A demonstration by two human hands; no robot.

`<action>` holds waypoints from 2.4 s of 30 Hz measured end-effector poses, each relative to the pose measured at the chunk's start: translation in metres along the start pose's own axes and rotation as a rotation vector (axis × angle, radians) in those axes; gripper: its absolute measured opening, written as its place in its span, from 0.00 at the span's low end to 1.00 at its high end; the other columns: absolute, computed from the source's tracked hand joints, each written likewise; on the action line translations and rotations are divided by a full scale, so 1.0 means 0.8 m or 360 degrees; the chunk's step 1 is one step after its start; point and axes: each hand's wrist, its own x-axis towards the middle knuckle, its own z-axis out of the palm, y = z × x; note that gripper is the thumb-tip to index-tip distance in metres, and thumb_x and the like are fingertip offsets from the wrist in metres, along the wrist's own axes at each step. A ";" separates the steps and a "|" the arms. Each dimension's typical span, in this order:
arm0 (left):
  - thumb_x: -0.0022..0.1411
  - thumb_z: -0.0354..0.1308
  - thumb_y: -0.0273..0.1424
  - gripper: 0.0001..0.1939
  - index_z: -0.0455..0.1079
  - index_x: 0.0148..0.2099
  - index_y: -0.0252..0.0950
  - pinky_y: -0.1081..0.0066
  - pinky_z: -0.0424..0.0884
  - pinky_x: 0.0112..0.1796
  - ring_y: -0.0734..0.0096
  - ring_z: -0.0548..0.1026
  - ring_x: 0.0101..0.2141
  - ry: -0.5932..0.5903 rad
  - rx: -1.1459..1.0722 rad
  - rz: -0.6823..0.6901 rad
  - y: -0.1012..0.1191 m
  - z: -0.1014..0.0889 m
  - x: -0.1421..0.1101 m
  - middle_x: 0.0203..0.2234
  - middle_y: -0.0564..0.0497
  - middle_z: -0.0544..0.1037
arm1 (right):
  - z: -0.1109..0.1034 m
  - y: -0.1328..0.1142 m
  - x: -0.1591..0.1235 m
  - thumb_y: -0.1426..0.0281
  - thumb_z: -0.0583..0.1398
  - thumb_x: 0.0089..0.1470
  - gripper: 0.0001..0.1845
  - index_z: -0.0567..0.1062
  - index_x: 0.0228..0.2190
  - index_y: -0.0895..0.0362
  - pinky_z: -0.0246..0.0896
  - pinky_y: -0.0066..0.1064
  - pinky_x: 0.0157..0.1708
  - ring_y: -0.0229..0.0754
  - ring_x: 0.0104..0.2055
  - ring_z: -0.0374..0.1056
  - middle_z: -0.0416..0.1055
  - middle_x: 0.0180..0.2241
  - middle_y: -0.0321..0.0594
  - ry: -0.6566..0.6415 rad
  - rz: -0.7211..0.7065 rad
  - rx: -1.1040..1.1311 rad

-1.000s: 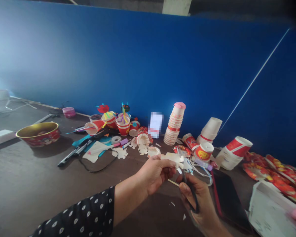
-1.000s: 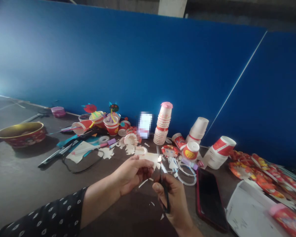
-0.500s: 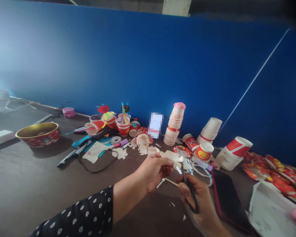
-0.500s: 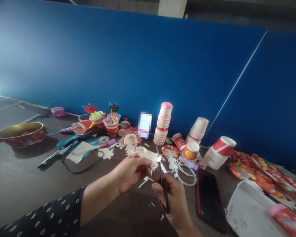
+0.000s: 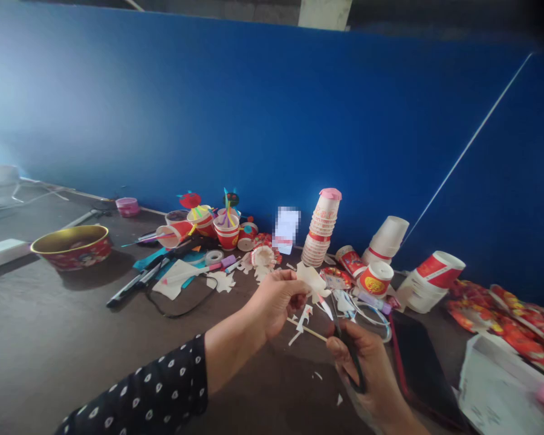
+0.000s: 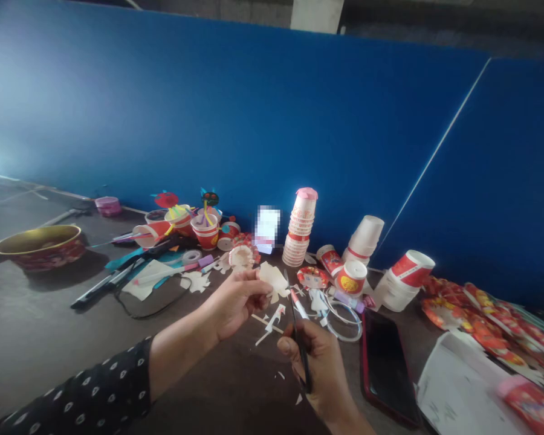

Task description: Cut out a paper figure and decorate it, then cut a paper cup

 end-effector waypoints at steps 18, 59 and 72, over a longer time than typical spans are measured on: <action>0.40 0.57 0.19 0.09 0.61 0.16 0.32 0.77 0.52 0.18 0.83 0.59 0.13 -0.0095 0.0407 0.0054 0.027 -0.010 0.006 0.09 0.57 0.63 | -0.003 0.002 0.004 0.54 0.62 0.40 0.19 0.67 0.20 0.57 0.40 0.22 0.13 0.29 0.15 0.44 0.51 0.14 0.26 -0.0089 -0.0029 -0.0217; 0.39 0.56 0.16 0.07 0.67 0.17 0.31 0.80 0.54 0.17 0.84 0.60 0.13 -0.0117 0.0763 0.0033 0.049 -0.017 0.009 0.09 0.58 0.66 | -0.001 0.002 -0.002 0.47 0.59 0.42 0.24 0.67 0.21 0.57 0.40 0.23 0.12 0.29 0.13 0.44 0.48 0.13 0.26 -0.0264 -0.0055 -0.0282; 0.38 0.57 0.17 0.06 0.67 0.17 0.31 0.79 0.54 0.17 0.84 0.60 0.14 -0.0141 0.0780 0.0055 0.049 -0.019 0.010 0.10 0.58 0.66 | -0.003 0.003 -0.002 0.48 0.59 0.43 0.23 0.66 0.21 0.57 0.38 0.22 0.12 0.28 0.13 0.43 0.48 0.12 0.25 -0.0305 -0.0017 -0.0271</action>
